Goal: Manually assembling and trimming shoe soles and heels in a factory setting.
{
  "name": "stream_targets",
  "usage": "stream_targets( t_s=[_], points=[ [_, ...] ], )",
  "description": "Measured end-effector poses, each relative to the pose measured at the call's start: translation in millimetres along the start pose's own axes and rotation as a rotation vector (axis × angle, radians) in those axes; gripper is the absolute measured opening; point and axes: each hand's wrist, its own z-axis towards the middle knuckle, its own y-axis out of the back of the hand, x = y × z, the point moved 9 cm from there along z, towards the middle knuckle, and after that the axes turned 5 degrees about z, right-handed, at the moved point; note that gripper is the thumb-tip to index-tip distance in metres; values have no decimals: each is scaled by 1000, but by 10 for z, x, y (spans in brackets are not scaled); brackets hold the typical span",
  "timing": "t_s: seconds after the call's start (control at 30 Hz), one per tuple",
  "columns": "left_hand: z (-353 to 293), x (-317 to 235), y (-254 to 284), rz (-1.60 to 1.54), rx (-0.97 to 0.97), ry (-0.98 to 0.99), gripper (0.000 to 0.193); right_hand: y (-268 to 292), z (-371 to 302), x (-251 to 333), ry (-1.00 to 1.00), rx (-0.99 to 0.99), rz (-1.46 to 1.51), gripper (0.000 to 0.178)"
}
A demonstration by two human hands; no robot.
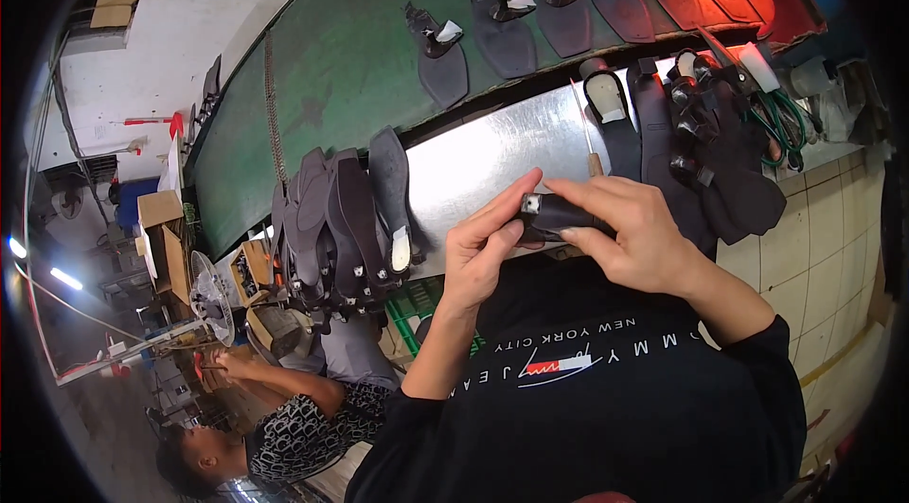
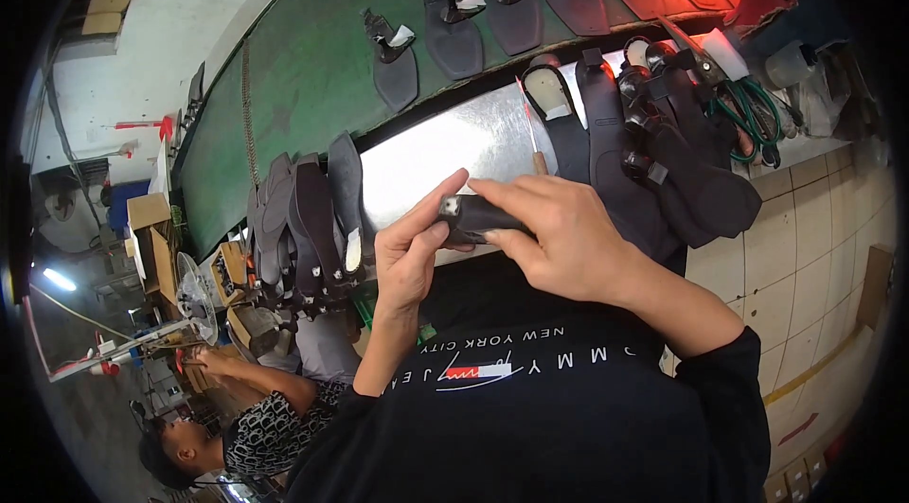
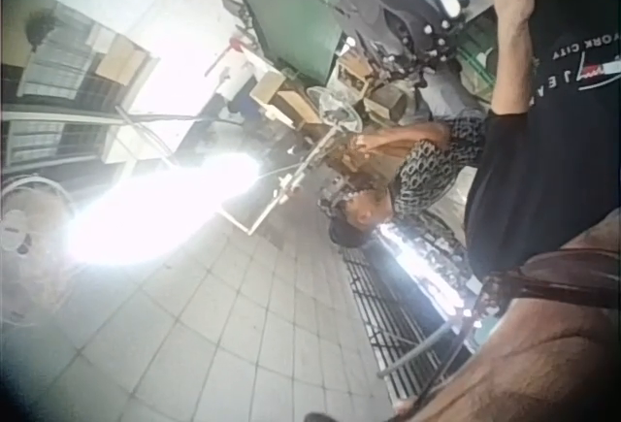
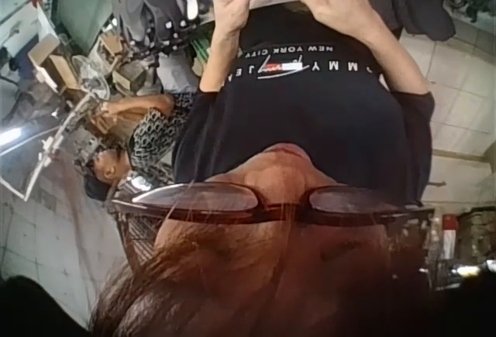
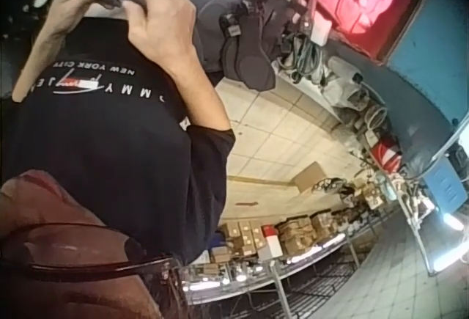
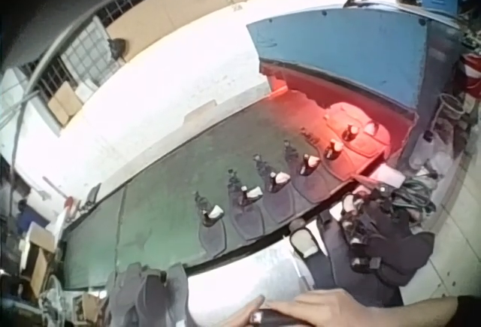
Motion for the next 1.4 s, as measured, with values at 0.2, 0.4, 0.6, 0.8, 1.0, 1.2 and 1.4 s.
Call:
stream_targets(
  t_s=[0.2,0.4,0.6,0.8,1.0,1.2,1.4],
  points=[
    [-31,130,-42,-85,-16,105,40,-63,-54,-132,-39,-16,59,19],
    [-53,161,-31,-141,-58,170,40,-61,-53,16,126,-55,-130,15],
    [-95,210,20,-132,-62,217,41,-210,-34,125,255,153,-291,19],
    [-111,256,55,-139,-138,304,39,-245,-35,-13,53,200,-81,24],
    [-105,157,61,-85,-179,215,38,-262,-40,-113,-31,118,-15,23],
    [-89,149,90,-125,-208,209,39,-263,-55,-145,-31,71,-6,21],
    [-98,278,81,-397,-162,466,38,-173,-90,129,285,-63,-181,19]
  ],
)
